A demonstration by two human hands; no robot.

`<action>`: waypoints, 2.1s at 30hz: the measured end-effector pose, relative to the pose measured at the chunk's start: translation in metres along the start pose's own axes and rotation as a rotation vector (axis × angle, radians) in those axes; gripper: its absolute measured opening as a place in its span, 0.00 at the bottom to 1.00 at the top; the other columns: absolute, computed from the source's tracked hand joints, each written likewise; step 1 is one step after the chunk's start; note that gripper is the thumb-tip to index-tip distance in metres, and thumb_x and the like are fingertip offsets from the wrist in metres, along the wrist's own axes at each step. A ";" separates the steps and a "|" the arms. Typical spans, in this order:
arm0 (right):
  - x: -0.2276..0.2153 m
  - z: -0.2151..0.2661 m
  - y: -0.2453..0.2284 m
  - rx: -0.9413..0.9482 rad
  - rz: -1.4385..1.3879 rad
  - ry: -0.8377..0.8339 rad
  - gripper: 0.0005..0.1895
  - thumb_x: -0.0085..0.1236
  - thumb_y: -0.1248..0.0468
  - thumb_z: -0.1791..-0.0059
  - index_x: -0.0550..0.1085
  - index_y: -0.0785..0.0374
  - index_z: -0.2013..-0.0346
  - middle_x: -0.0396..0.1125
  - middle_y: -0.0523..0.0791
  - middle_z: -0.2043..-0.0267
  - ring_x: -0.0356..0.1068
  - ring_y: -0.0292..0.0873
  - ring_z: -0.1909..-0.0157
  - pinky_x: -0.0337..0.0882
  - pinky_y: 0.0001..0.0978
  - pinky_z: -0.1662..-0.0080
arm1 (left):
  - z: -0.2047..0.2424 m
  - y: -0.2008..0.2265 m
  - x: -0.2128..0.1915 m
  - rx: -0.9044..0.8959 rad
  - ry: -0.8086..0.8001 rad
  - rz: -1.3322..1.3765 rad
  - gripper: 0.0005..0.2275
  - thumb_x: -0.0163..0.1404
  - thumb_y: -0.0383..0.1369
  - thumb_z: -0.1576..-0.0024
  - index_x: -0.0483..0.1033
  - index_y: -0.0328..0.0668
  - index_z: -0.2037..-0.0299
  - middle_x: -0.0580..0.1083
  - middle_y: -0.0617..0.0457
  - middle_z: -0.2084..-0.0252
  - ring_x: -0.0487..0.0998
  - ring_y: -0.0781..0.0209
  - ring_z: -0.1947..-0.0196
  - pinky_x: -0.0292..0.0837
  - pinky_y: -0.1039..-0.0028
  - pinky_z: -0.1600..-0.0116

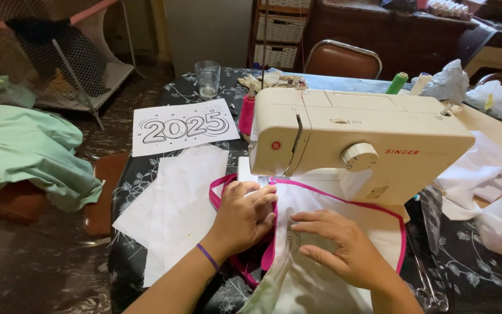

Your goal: The person uses a sewing machine to stitch a pink ribbon onto the edge of a white fabric piece. They guide the fabric and ribbon under the needle, adjusting the material as they sew along the perimeter.

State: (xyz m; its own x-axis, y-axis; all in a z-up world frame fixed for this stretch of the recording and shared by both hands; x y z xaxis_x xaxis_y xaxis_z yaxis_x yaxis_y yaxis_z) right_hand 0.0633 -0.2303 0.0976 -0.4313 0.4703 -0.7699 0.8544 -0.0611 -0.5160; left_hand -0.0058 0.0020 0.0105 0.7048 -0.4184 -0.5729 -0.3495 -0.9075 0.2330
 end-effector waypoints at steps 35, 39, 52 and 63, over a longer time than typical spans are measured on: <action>0.053 -0.050 0.093 0.057 0.223 -0.078 0.42 0.58 0.41 0.47 0.60 0.59 0.25 0.65 0.52 0.29 0.60 0.57 0.27 0.60 0.50 0.31 | -0.006 -0.005 -0.001 0.015 -0.026 -0.053 0.15 0.52 0.40 0.41 0.75 0.47 0.46 0.78 0.56 0.39 0.74 0.43 0.47 0.63 0.48 0.42; 0.050 -0.055 0.100 -0.041 0.260 -0.019 0.41 0.56 0.37 0.47 0.64 0.58 0.28 0.71 0.49 0.37 0.67 0.55 0.36 0.64 0.50 0.37 | -0.012 -0.004 0.001 0.024 -0.036 -0.071 0.14 0.50 0.37 0.39 0.74 0.42 0.46 0.76 0.52 0.39 0.72 0.44 0.48 0.62 0.46 0.40; 0.061 -0.045 0.132 -0.137 0.381 0.014 0.51 0.69 0.33 0.54 0.65 0.62 0.28 0.69 0.52 0.31 0.69 0.59 0.34 0.66 0.54 0.33 | -0.016 -0.009 0.012 -0.029 -0.110 -0.127 0.20 0.46 0.37 0.36 0.72 0.40 0.36 0.74 0.51 0.35 0.72 0.45 0.43 0.62 0.36 0.34; 0.066 -0.024 0.132 -0.017 0.590 0.098 0.54 0.62 0.25 0.56 0.68 0.61 0.30 0.67 0.51 0.29 0.66 0.58 0.29 0.63 0.52 0.28 | -0.016 -0.008 0.016 -0.042 -0.106 -0.119 0.17 0.47 0.35 0.36 0.74 0.38 0.40 0.74 0.50 0.33 0.73 0.44 0.43 0.63 0.34 0.34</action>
State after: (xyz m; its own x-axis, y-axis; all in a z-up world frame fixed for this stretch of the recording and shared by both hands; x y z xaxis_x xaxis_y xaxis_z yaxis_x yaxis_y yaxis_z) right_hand 0.1541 -0.1861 -0.0124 0.1458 0.4399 -0.8861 0.9464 -0.3229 -0.0045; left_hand 0.0179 0.0017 0.0124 0.6700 -0.3041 -0.6772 -0.2401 -0.9520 0.1900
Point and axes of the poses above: each hand's wrist, its own z-axis away from the middle knuckle, its own x-axis out of the palm, y = z × x, the point moved 2 cm from there along -z, towards the middle knuckle
